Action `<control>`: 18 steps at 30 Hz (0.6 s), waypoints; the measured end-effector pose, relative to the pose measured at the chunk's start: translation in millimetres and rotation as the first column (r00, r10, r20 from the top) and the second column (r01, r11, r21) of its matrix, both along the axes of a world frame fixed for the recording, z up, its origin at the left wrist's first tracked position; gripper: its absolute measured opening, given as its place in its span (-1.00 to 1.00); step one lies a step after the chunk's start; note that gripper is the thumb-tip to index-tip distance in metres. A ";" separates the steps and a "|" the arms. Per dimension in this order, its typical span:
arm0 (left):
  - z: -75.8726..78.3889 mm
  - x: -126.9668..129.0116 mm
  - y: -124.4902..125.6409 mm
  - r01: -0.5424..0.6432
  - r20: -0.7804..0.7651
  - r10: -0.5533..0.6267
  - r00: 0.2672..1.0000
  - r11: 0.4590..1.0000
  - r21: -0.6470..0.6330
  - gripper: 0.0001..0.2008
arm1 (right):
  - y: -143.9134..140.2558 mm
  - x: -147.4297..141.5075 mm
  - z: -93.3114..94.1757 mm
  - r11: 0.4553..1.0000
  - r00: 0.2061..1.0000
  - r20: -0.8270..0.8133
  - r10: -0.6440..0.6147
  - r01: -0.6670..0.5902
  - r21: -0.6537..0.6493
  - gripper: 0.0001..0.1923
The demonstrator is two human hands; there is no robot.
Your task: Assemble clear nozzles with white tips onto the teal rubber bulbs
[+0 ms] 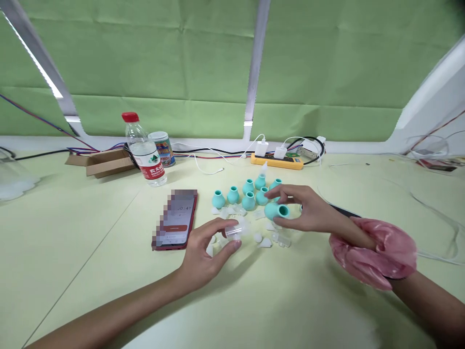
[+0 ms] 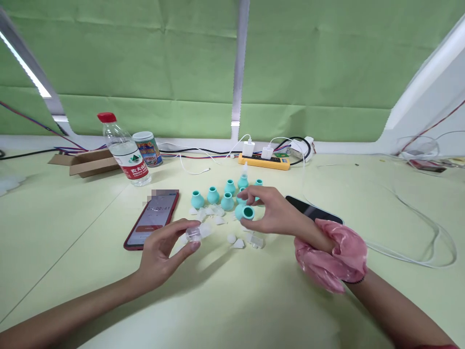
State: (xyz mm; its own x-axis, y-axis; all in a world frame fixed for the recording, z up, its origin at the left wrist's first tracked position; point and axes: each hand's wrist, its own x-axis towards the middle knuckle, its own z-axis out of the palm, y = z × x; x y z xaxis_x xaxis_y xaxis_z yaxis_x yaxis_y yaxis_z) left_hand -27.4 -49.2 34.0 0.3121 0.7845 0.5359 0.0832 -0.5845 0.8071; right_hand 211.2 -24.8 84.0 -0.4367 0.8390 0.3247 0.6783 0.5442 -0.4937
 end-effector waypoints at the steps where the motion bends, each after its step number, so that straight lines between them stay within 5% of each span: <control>1: 4.3 -0.2 -2.7 0.026 0.024 -0.025 0.999 0.999 -0.043 -0.77 | -6.2 -5.6 0.4 0.999 0.996 -0.081 0.036 -0.037 -0.010 -0.75; 3: 12.4 -0.4 -7.2 0.088 0.070 -0.080 0.994 0.988 -0.126 -0.78 | -17.1 -17.2 -1.6 0.997 0.986 -0.152 0.071 -0.069 0.015 -0.75; 7: 22.4 -0.8 -11.5 0.155 0.112 -0.130 0.985 0.955 -0.255 -0.81 | -29.1 -34.7 -9.1 0.974 0.992 -0.032 0.118 -0.109 0.200 -0.73; 18: 24.8 1.2 -6.9 0.227 0.005 -0.247 0.969 0.883 -0.412 -0.81 | -34.2 -39.5 -25.9 0.872 0.985 0.136 0.107 -0.159 0.463 -0.92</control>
